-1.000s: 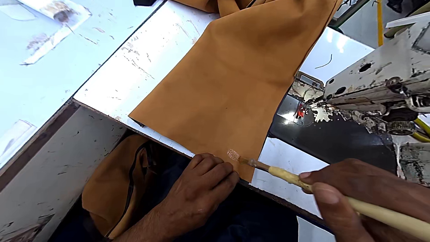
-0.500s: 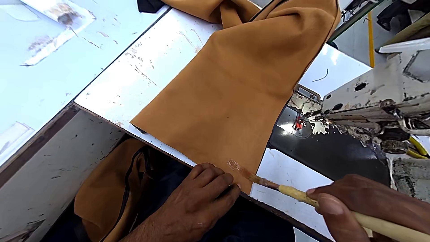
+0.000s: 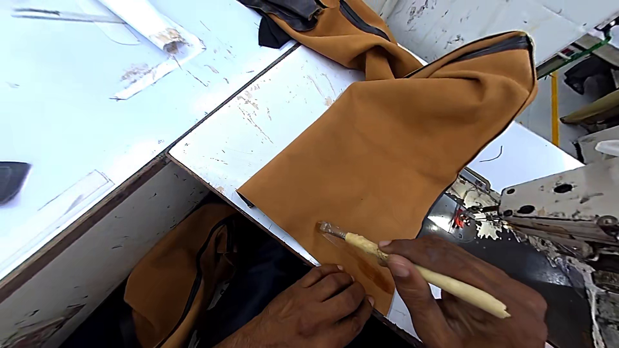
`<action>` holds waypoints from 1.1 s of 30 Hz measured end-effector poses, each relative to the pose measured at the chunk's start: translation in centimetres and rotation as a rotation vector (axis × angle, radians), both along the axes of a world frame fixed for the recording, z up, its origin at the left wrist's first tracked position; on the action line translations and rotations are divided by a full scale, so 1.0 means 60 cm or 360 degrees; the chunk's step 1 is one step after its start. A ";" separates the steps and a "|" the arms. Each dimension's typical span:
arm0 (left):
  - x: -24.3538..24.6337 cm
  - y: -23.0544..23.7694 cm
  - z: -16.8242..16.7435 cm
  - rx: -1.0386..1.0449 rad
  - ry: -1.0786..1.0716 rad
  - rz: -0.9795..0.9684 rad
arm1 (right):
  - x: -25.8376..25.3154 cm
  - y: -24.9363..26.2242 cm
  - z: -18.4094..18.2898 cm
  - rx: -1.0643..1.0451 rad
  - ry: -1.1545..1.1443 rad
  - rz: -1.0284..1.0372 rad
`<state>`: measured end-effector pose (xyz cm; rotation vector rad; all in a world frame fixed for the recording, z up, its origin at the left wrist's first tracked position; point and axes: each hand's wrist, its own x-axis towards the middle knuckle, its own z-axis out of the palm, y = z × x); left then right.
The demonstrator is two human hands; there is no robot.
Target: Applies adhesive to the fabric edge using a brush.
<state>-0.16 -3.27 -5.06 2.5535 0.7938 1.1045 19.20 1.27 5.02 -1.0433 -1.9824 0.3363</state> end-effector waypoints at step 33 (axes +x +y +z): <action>-0.156 0.156 0.135 -0.1241 -0.0617 0.0919 | 0.014 -0.100 -0.101 -0.0095 -0.0521 -0.0178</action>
